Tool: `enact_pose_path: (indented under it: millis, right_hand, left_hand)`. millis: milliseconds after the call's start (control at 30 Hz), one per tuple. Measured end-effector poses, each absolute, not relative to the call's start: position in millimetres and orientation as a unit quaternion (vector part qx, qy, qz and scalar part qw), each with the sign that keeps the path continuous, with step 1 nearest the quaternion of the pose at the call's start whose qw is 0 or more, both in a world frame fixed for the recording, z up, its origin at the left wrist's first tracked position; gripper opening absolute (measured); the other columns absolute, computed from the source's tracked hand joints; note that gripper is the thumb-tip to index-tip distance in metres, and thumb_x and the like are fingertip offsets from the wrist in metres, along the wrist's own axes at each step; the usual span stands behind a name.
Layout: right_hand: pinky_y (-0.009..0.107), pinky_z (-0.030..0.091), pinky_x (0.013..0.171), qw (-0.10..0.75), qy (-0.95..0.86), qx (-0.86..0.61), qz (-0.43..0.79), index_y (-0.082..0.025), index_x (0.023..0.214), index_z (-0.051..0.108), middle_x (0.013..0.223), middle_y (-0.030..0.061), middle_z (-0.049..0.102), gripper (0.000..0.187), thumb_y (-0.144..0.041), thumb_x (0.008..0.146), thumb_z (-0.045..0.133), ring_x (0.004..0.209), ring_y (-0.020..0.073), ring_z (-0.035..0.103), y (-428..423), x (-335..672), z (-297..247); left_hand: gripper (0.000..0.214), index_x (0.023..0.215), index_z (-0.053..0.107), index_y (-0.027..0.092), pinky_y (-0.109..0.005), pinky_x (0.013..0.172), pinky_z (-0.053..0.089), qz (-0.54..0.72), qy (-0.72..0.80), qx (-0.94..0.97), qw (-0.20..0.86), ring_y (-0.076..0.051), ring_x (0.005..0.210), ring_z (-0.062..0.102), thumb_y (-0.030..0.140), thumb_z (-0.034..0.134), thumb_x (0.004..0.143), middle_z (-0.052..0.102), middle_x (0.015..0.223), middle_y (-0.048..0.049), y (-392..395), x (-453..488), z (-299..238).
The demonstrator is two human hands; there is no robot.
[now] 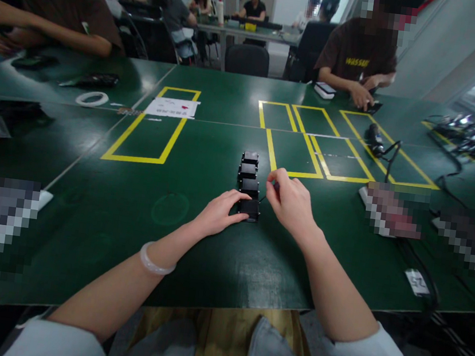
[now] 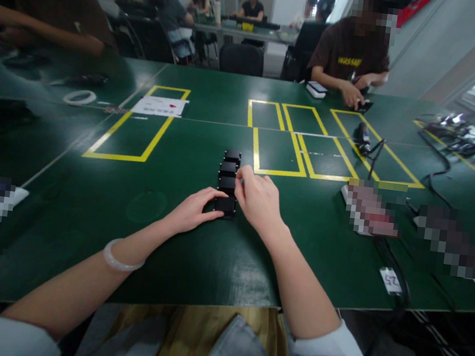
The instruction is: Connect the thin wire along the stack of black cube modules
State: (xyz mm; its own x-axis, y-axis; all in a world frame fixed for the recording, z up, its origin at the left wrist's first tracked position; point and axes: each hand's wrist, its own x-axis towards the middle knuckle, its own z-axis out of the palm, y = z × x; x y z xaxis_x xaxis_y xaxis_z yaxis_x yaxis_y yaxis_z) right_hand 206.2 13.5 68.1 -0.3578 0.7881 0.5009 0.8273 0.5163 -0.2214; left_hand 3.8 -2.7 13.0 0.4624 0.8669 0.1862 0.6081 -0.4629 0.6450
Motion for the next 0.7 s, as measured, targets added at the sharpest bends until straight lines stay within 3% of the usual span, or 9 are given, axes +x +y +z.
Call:
enact_pose_path:
  millis: [267,500,700]
  right_hand:
    - [0.026,0.032,0.064,0.291,-0.822,-0.488,-0.031,-0.020,0.088,0.052,0.074,0.0018,0.063,0.023,-0.040,0.094,0.040,0.060,0.0135,0.050,14.2,205.7,67.1]
    - [0.026,0.033,0.064,0.285,-0.819,-0.498,-0.025,-0.019,0.098,0.051,0.071,0.0012,0.062,0.016,-0.026,0.092,0.038,0.060,0.0143,0.050,13.9,203.9,67.2]
    - [0.026,0.033,0.065,0.301,-0.819,-0.487,-0.034,-0.020,0.089,0.052,0.073,0.0015,0.063,0.027,-0.041,0.095,0.036,0.060,0.0134,0.051,15.1,206.3,66.1]
  left_hand:
    - [0.035,0.120,0.054,0.024,-0.037,0.095,0.043,0.249,0.454,0.817,0.254,-0.025,0.112,0.055,0.034,0.058,0.086,0.059,0.116,-0.0059,-2.5,3.8,12.3]
    - [0.036,0.120,0.054,0.024,-0.037,0.095,0.043,0.259,0.450,0.818,0.248,-0.024,0.111,0.055,0.033,0.059,0.086,0.059,0.116,-0.0056,-1.5,3.6,8.9]
    - [0.035,0.120,0.054,0.024,-0.037,0.096,0.043,0.251,0.451,0.819,0.252,-0.024,0.112,0.055,0.033,0.058,0.086,0.058,0.116,-0.0056,-1.8,3.4,11.1]
